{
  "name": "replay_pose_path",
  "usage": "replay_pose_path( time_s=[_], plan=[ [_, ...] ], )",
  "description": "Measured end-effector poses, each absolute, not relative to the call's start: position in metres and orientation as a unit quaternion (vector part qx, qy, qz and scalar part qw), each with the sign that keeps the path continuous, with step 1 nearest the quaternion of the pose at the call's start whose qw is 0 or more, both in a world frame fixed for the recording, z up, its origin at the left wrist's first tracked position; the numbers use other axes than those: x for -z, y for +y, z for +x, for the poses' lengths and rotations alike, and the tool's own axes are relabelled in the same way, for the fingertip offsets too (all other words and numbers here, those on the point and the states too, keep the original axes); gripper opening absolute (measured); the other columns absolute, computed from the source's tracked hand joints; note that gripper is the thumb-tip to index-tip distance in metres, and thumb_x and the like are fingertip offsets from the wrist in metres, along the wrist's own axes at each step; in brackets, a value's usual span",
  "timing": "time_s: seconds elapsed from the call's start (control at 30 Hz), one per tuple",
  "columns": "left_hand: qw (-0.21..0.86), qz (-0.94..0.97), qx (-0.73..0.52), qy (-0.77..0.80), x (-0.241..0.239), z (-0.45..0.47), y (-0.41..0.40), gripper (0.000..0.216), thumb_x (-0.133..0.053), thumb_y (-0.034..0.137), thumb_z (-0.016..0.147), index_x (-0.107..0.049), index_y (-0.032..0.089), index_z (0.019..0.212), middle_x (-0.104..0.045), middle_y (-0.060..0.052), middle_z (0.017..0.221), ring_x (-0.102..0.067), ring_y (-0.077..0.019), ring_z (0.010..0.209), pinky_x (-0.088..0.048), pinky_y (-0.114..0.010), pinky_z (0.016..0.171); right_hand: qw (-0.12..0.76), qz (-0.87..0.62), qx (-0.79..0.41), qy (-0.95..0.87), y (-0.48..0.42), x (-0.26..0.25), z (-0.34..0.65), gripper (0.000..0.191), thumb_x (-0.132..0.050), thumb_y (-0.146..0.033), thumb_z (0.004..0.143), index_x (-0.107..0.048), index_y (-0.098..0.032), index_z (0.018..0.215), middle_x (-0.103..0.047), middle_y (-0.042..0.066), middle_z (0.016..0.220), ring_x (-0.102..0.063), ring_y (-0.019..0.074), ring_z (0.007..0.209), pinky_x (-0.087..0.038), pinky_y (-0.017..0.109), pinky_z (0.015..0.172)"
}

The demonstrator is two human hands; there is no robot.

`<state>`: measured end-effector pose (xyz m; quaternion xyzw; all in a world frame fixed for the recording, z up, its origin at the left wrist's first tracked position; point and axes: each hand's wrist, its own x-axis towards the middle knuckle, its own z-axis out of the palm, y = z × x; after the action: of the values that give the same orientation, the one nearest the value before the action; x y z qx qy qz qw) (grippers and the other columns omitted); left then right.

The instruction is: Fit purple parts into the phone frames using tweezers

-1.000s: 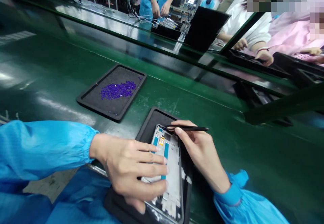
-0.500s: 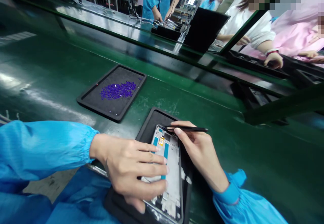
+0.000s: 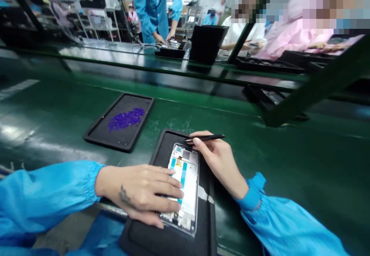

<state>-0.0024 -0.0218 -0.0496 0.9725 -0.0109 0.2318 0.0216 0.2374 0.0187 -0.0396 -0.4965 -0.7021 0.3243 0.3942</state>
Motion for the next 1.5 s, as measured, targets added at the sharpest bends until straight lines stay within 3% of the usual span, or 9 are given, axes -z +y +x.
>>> replay_pose_path(
  time_s=[0.17, 0.33, 0.4, 0.7, 0.83, 0.97, 1.1, 1.27, 1.5],
  plan=[
    [0.040, 0.981, -0.188, 0.002, 0.044, -0.006, -0.024, 0.044, -0.053, 0.050, 0.097, -0.062, 0.014, 0.122, -0.065, -0.009, 0.130, -0.058, -0.0236, 0.125, -0.046, -0.038, 0.110, 0.440, -0.458, -0.339, -0.693, 0.027, 0.050, 0.237, 0.038, -0.057, -0.052, 0.093, -0.071, -0.017, 0.096, -0.072, 0.010, 0.109, -0.073, 0.0242, 0.093, -0.064, 0.035, 0.075],
    [0.013, 0.932, -0.244, 0.269, 0.042, -0.023, -0.043, 0.030, -0.041, 0.039, 0.103, -0.061, 0.016, 0.101, -0.067, -0.005, 0.088, -0.063, -0.0161, 0.081, -0.050, -0.028, 0.071, 0.501, -0.443, -0.314, -0.674, 0.029, 0.054, 0.233, 0.033, -0.055, -0.047, 0.093, -0.071, -0.018, 0.094, -0.074, 0.007, 0.100, -0.072, 0.0228, 0.087, -0.062, 0.035, 0.074],
    [0.015, 0.890, -0.223, 0.398, 0.045, -0.032, -0.053, 0.026, -0.040, 0.033, 0.104, -0.058, 0.018, 0.092, -0.062, -0.003, 0.081, -0.058, -0.0151, 0.074, -0.047, -0.028, 0.067, 0.517, -0.441, -0.295, -0.672, 0.027, 0.056, 0.231, 0.028, -0.055, -0.043, 0.092, -0.071, -0.019, 0.092, -0.074, 0.006, 0.100, -0.072, 0.0225, 0.087, -0.060, 0.035, 0.077],
    [0.285, 0.809, -0.186, 0.479, 0.068, -0.051, -0.061, 0.035, -0.040, 0.054, 0.100, -0.054, 0.023, 0.106, -0.054, -0.009, 0.128, -0.050, -0.0222, 0.122, -0.039, -0.038, 0.107, 0.559, -0.453, -0.240, -0.652, 0.028, 0.061, 0.226, 0.022, -0.054, -0.035, 0.091, -0.070, -0.022, 0.098, -0.075, 0.003, 0.092, -0.071, 0.0236, 0.088, -0.054, 0.036, 0.083],
    [0.412, 0.716, -0.218, 0.520, 0.068, -0.045, -0.064, 0.046, -0.051, 0.064, 0.092, -0.046, 0.024, 0.115, -0.058, -0.003, 0.096, -0.056, -0.0162, 0.089, -0.045, -0.030, 0.083, 0.575, -0.456, -0.230, -0.640, 0.031, 0.060, 0.227, 0.021, -0.054, -0.034, 0.090, -0.070, -0.022, 0.096, -0.076, 0.004, 0.094, -0.071, 0.0236, 0.088, -0.054, 0.037, 0.083],
    [0.518, 0.606, -0.269, 0.541, 0.058, -0.036, -0.061, 0.069, -0.066, 0.072, 0.076, -0.042, 0.023, 0.118, -0.056, 0.003, 0.078, -0.048, -0.0094, 0.060, -0.033, -0.021, 0.055, 0.591, -0.452, -0.234, -0.626, 0.034, 0.060, 0.229, 0.021, -0.054, -0.035, 0.090, -0.069, -0.022, 0.097, -0.076, 0.004, 0.095, -0.072, 0.0236, 0.088, -0.055, 0.038, 0.083],
    [0.482, 0.572, -0.342, 0.569, 0.041, -0.044, -0.042, 0.073, -0.071, 0.067, 0.071, -0.050, 0.020, 0.124, -0.065, -0.002, 0.085, -0.059, -0.0138, 0.069, -0.045, -0.024, 0.062, 0.614, -0.441, -0.236, -0.611, 0.040, 0.056, 0.236, 0.025, -0.054, -0.040, 0.092, -0.068, -0.022, 0.103, -0.075, 0.005, 0.101, -0.072, 0.0238, 0.096, -0.055, 0.040, 0.090],
    [0.386, 0.552, -0.444, 0.591, 0.015, -0.095, 0.009, 0.048, -0.071, 0.047, 0.080, -0.064, 0.019, 0.119, -0.067, -0.007, 0.118, -0.064, -0.0190, 0.100, -0.052, -0.027, 0.083, 0.619, -0.454, -0.231, -0.597, 0.041, 0.047, 0.242, 0.034, -0.056, -0.050, 0.089, -0.070, -0.023, 0.106, -0.074, 0.008, 0.106, -0.070, 0.0265, 0.102, -0.052, 0.044, 0.096],
    [0.265, 0.482, -0.494, 0.674, -0.014, -0.221, 0.075, 0.030, -0.061, 0.034, 0.095, -0.062, 0.013, 0.117, -0.064, -0.009, 0.118, -0.063, -0.0201, 0.106, -0.054, -0.042, 0.094, 0.561, -0.505, -0.253, -0.605, 0.048, 0.048, 0.241, 0.039, -0.060, -0.054, 0.077, -0.072, -0.025, 0.100, -0.075, 0.010, 0.100, -0.071, 0.0316, 0.093, -0.054, 0.049, 0.091]
  ],
)
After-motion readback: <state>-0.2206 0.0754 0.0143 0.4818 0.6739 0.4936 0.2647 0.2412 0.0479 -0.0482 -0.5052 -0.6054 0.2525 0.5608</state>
